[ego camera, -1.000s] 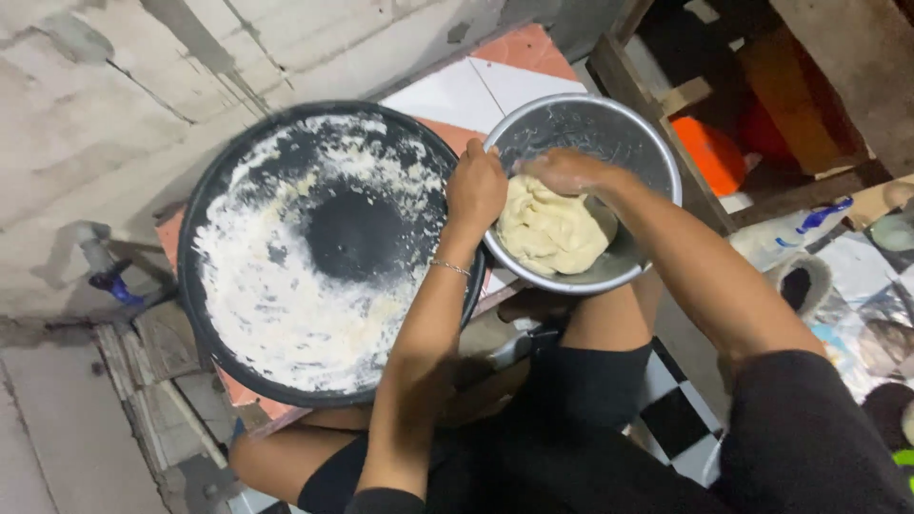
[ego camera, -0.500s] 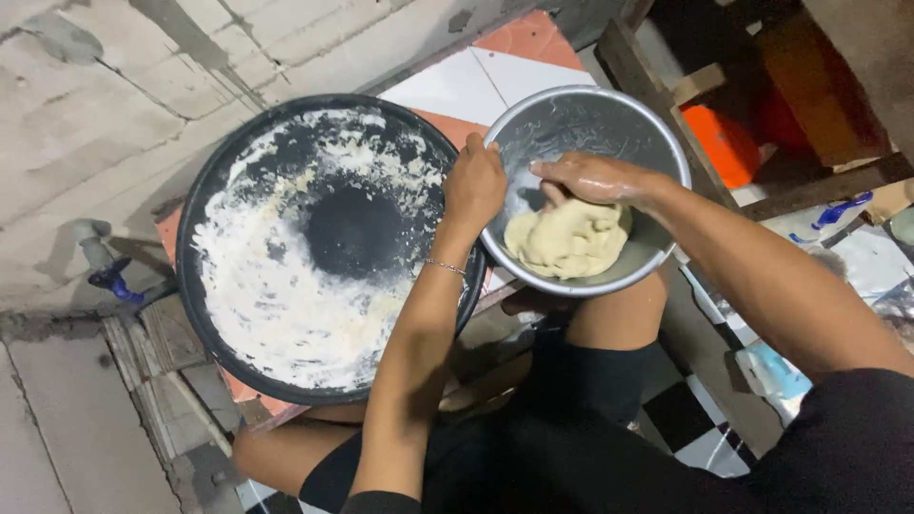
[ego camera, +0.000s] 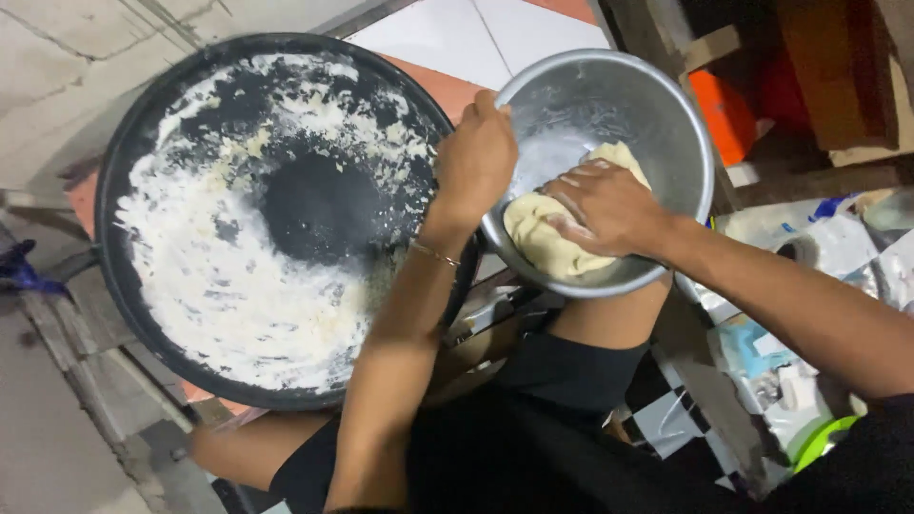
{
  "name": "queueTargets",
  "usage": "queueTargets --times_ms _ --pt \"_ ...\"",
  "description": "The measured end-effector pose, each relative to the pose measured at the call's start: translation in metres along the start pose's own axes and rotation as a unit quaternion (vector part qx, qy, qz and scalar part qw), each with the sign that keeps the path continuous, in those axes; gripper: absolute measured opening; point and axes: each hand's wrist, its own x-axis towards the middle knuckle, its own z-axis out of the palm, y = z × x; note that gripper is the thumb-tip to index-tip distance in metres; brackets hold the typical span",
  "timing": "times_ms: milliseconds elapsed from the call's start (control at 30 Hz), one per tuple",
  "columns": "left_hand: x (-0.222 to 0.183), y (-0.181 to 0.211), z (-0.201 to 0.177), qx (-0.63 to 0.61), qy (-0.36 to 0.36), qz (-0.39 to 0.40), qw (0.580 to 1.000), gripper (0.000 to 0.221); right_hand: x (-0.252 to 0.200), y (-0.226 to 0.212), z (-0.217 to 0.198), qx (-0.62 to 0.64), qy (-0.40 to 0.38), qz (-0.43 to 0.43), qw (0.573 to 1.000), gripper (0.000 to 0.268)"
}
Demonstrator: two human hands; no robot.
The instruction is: Kneading a large batch of dough by hand in a metal bowl and adding flour.
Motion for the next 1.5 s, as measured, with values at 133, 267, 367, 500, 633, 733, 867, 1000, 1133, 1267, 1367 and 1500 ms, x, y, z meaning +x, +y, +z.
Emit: queueTargets --times_ms 133,267,367,500,633,733,867,1000,1133,1267,1367,1500 --pt "0.012 -0.023 0.050 0.111 0.153 0.056 0.980 0.031 0.015 0.031 0.044 -0.051 0.138 -0.113 0.983 0.048" --pt "0.008 -0.018 0.032 0.084 0.192 0.044 0.977 0.028 0.031 0.053 0.072 -0.043 0.171 -0.178 0.968 0.041" --pt "0.010 -0.014 0.028 0.013 0.175 0.069 0.982 0.026 0.029 0.084 0.109 -0.036 0.171 -0.182 0.968 0.038" --pt "0.011 -0.015 0.027 0.019 0.168 0.078 0.982 0.023 0.022 0.128 0.169 -0.002 0.149 -0.153 0.977 0.048" --pt "0.009 -0.026 0.047 0.035 0.149 0.079 0.985 0.026 0.023 0.130 0.225 0.039 0.177 -0.070 0.981 0.050" --pt "0.011 -0.025 0.037 0.056 0.187 0.085 0.977 0.026 0.035 0.129 0.250 0.085 0.242 0.025 0.966 0.054" --pt "0.009 -0.027 0.056 0.195 0.214 0.046 0.956 0.023 0.073 0.101 0.159 0.032 0.166 0.050 0.984 0.048" --pt "0.006 -0.017 0.027 0.192 0.185 0.094 0.959 0.028 0.070 0.052 0.024 0.072 0.024 -0.003 0.997 0.041" --pt "0.009 -0.013 0.022 0.153 0.154 0.117 0.969 0.029 0.062 0.069 -0.009 -0.162 0.013 -0.020 0.986 0.044" --pt "0.010 -0.014 0.031 0.140 0.136 0.084 0.977 0.030 0.079 0.078 0.007 -0.161 -0.105 0.095 0.977 0.065" --pt "0.003 -0.019 0.029 0.111 0.133 0.044 0.984 0.035 0.076 0.061 -0.043 0.046 -0.212 0.260 0.941 0.090" --pt "0.001 -0.020 0.030 0.076 0.115 0.015 0.990 0.035 0.044 0.056 -0.041 0.270 -0.164 0.342 0.885 0.080"
